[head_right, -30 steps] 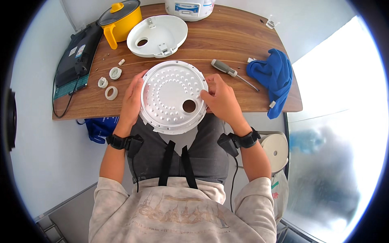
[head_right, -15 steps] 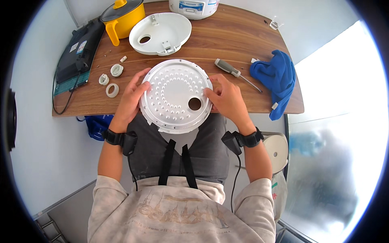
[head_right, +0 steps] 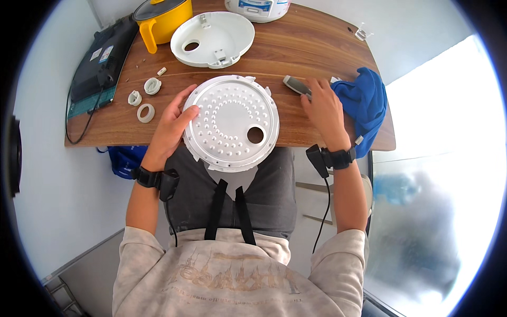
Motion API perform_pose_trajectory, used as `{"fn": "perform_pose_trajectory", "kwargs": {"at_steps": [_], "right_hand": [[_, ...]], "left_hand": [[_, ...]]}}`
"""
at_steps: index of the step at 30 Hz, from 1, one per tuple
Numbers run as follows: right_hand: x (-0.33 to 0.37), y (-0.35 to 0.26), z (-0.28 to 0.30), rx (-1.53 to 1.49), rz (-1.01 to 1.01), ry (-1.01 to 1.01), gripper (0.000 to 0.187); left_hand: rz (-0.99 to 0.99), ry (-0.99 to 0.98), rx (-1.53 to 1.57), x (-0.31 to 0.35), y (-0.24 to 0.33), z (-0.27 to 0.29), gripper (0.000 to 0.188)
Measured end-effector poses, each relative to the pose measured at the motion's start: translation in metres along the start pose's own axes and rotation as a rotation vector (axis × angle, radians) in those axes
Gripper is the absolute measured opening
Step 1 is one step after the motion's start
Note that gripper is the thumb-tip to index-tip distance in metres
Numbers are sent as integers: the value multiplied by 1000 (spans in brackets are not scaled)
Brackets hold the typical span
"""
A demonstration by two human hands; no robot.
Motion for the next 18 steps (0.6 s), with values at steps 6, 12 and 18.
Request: {"fn": "perform_pose_trajectory", "kwargs": {"at_steps": [6,12,18], "right_hand": [[-4,-2,-10,112,28,-66,30],[-3,-10,0,169,-37,-113,30],[13,-64,67,-165,-203,74,29]], "left_hand": [[-14,-18,-11,1,2,1,58],[-22,-21,-25,0,2,0,58],[-12,-3,-32,4,4,0,58]]}}
Point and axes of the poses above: each hand's wrist, its own x-axis away from the middle knuckle, its own z-axis out of the back of the hand, y = z × x, the point moved 2 cm from there along -x, towards the middle knuckle, and after that the axes turned 1 degree about -y, right-handed, at the moved point
